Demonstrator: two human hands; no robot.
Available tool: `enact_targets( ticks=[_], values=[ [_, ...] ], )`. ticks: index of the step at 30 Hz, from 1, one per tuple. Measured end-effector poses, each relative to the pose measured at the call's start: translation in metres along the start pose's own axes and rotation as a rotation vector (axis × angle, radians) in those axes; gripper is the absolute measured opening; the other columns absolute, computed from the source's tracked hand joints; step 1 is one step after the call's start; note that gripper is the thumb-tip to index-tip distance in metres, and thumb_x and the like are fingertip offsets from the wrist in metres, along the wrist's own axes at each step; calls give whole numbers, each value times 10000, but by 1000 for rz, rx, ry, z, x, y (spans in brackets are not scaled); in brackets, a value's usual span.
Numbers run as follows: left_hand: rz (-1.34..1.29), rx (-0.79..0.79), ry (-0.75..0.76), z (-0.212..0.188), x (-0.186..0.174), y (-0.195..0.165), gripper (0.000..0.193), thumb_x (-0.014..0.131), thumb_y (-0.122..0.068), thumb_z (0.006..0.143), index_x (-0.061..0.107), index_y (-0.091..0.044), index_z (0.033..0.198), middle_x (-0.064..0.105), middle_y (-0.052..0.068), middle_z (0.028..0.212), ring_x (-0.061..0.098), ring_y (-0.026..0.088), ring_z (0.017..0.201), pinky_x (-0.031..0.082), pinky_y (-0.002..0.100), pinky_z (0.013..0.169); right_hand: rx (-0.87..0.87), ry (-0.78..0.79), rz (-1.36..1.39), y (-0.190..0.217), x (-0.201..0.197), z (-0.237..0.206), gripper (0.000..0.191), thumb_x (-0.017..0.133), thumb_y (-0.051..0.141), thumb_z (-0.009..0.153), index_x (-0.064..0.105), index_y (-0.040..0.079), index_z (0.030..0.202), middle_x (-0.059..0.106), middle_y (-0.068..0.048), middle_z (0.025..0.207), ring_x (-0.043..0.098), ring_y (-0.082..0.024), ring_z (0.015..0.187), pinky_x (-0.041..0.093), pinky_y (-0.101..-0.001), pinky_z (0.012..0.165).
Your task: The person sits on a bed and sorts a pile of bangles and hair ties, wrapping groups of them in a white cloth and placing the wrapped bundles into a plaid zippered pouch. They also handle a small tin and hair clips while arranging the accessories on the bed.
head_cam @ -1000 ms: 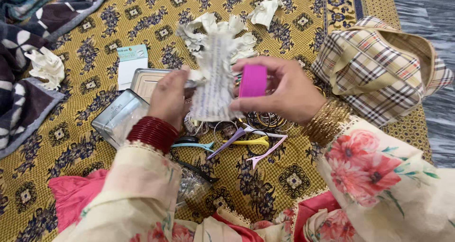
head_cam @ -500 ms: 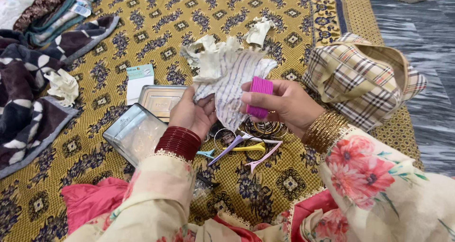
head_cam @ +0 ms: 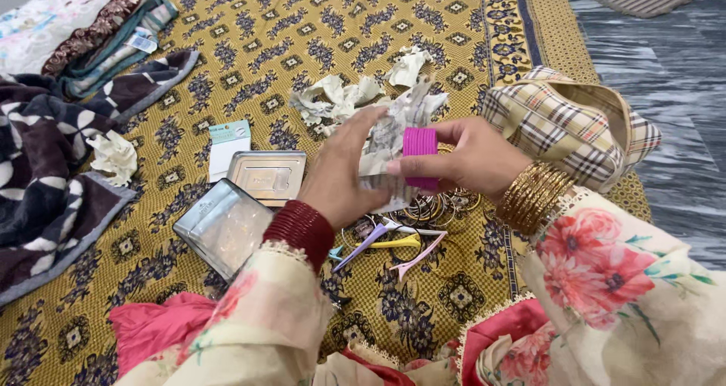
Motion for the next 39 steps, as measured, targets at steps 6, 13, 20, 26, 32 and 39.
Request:
enact_targets(
  ticks=[6, 13, 20, 26, 32, 39],
  values=[
    [-536, -385, -276, 7, 6, 43, 214, 670, -209, 964, 764, -23, 1008, 808, 55, 918, 765, 113, 811, 622, 284, 742, 49, 83, 60, -1, -1, -13, 524, 875, 287, 702, 754, 18, 1135, 789, -54, 929, 743, -112, 755, 641, -284, 701],
    [-549, -588, -530, -9, 4, 90, 239, 657, -200, 975, 760, -9, 876, 724, 10, 711, 606, 77, 591, 499, 256, 567, 125, 54, 171, -15, -8, -11, 495, 829, 259, 738, 726, 21, 1160, 785, -80, 988, 756, -136, 836, 650, -295, 722],
    [-412, -596, -605, -24, 4, 115, 320, 644, -207, 1025, 724, 30, 826, 653, 55, 681, 530, 93, 596, 478, 302, 587, 66, 176, 229, -21, -5, -8, 489, 798, 261, 791, 703, 9, 1199, 778, -98, 995, 755, -133, 860, 634, -280, 690],
    [-114, -474, -680, -37, -11, 93, 233, 647, -218, 986, 707, -10, 900, 731, 95, 730, 714, 148, 633, 553, 331, 630, 94, 146, 100, -18, -13, -2, 471, 811, 257, 763, 729, 49, 1178, 793, -87, 953, 740, -132, 757, 627, -291, 646],
    [-188, -508, -690, -46, -23, 73, 252, 615, -259, 1040, 683, -25, 977, 690, 58, 662, 656, 107, 575, 508, 295, 584, 109, 136, -71, -7, -17, -1, 475, 830, 257, 728, 751, 75, 1159, 791, -63, 898, 713, -121, 705, 593, -274, 590],
    [-768, -853, -56, -36, 4, 80, 336, 787, -316, 930, 662, -22, 1037, 667, -32, 823, 641, 84, 667, 576, 271, 582, 39, 82, -57, 2, -28, 12, 456, 820, 281, 739, 746, 88, 1145, 785, -65, 892, 713, -134, 706, 583, -279, 581]
  ],
)
Point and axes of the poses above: each hand's wrist, its own z-axis towards the middle knuckle, its own x-axis out of the palm, y = z × x, the point moved 7 cm from there along z, towards the middle knuckle
